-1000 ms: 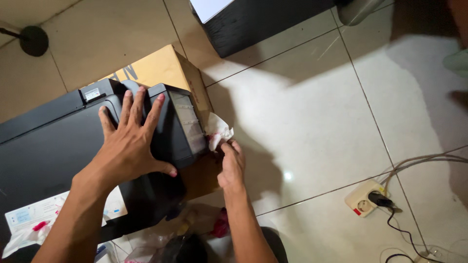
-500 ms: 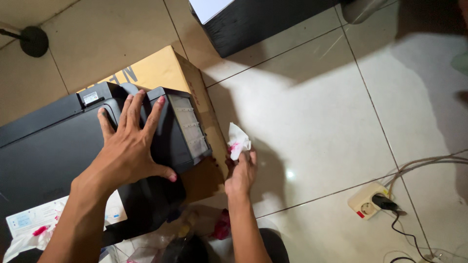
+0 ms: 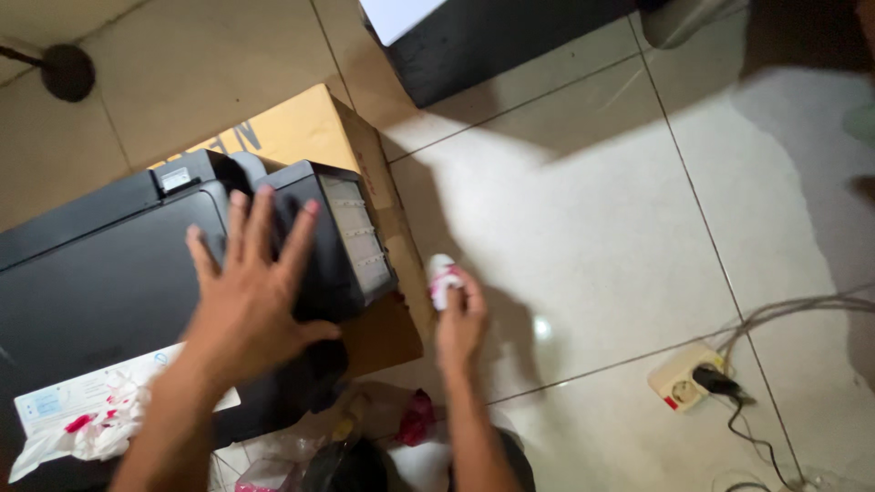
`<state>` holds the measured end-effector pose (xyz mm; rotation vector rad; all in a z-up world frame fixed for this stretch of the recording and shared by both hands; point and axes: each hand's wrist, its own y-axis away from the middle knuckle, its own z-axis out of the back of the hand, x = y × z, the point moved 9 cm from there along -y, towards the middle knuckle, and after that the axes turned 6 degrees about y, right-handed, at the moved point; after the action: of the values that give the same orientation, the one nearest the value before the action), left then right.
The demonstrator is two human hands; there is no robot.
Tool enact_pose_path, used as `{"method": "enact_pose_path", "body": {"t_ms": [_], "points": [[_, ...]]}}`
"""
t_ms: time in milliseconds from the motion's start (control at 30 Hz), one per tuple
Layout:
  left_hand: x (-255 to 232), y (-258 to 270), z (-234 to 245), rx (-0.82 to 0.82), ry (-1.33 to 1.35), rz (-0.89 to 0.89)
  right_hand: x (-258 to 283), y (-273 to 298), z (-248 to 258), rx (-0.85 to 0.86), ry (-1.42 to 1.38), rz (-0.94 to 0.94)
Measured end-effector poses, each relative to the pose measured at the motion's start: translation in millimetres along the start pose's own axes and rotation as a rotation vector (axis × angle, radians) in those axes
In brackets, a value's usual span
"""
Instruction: The person wipes the exterior of an Epson printer with a tissue, opens the top cover, and cleans the front and side surfaces. They handle a plastic bag containing small items and a power cable, then continue wiping the printer body.
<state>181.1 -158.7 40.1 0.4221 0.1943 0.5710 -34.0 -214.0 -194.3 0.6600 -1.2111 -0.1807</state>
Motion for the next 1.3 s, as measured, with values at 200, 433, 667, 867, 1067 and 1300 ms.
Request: {"method": "enact_pose_path", "body": {"t_ms": [200,433,667,867,1067,1300], "points": [[-130.9,60.7,-26.7,-0.461,0.546,-0.242,17.9,-51.4,30.9,0.415,-0.442,0.039],[-129.0,45.9,-134.7,-0.357,1.201,0.209,18.1,-1.5,16.0,0.932,-0.207,0.001],[-101.6,60.7,-198.7,-0.373,1.272,0.339,-19.7,14.6,28.8,0.947,-0.086,-0.106],[-88.8,78.0,-189.0,-0.448,1.334,0.465,-6.9,9.9,20.3,0.672,-0.108,-0.051],[-69.9,121.8,-163.8,-0.591,1.458,0.341,40.9,50.9,21.6,0.767,-0.196,0.057],[-82.3,218.1,-144.1,-0.624,1.588,0.123,84.4,202.9,61.8,0.962,-0.035,0.286]]}}
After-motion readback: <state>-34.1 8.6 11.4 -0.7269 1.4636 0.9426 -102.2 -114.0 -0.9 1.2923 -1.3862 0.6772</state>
